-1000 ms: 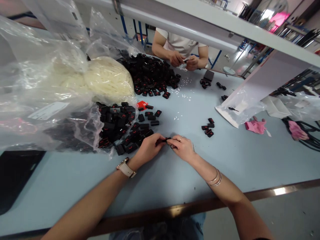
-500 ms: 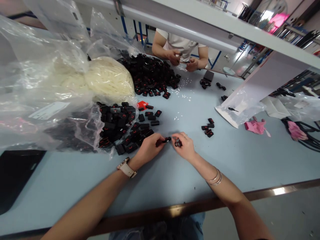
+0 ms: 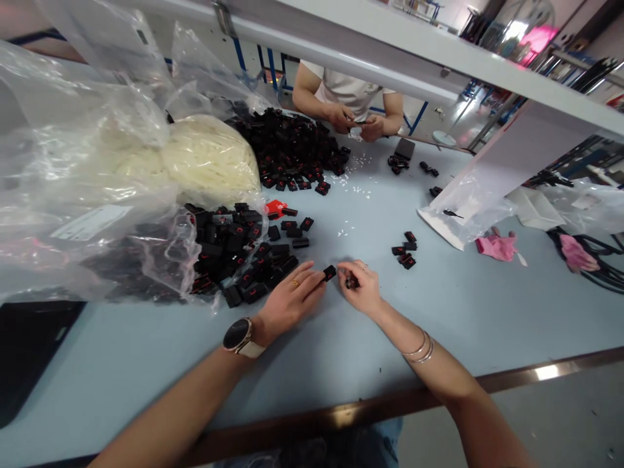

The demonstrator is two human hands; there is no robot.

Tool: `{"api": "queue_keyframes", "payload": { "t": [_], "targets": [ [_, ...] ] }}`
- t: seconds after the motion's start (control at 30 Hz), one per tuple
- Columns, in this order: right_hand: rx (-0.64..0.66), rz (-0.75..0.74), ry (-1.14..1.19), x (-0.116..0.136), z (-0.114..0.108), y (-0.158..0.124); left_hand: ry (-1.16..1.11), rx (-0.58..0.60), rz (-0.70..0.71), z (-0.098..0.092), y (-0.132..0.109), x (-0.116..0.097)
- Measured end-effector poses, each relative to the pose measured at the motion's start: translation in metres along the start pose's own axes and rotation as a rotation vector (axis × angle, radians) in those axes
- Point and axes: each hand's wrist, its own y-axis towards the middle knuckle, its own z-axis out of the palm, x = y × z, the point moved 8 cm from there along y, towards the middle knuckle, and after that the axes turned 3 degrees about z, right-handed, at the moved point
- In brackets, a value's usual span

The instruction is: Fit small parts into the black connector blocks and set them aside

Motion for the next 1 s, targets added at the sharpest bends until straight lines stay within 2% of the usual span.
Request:
{"api": "queue_keyframes", "payload": {
  "t": [0.1,0.2,0.3,0.53,0.7,0.83,1.0],
  "targets": [
    [0.078,-0.038,0.033,0.005,0.003,-0.001,-0.028,-0.012,0.047,0.000,-0.004,-0.003],
    [0.113,-0.046,0.048,0.008,0.004,0.000,-0.082,0.032,-0.024,0.005,-0.008,0.003],
    [0.093,-0.065,0.066,0.010,0.003,0.000,-0.084,0.046,-0.092,0.008,-0.011,0.009],
    [0.094,-0.004,0.058,0.004,0.005,-0.001,-0.061,-0.083,-0.025,-0.004,-0.007,0.003],
    [0.144,0.015,0.047,0.000,0.010,-0.001,-0.077,0.026,-0.121,0.005,-0.004,0.009],
    [0.075,0.032,0.043,-0.002,0.006,0.001,-0.052,0.090,-0.260,0.014,-0.001,0.018],
    [-0.131,0.081,0.156,-0.007,-0.016,0.002,-0.080,0.128,-0.393,0.023,-0.004,0.033]
  ]
}}
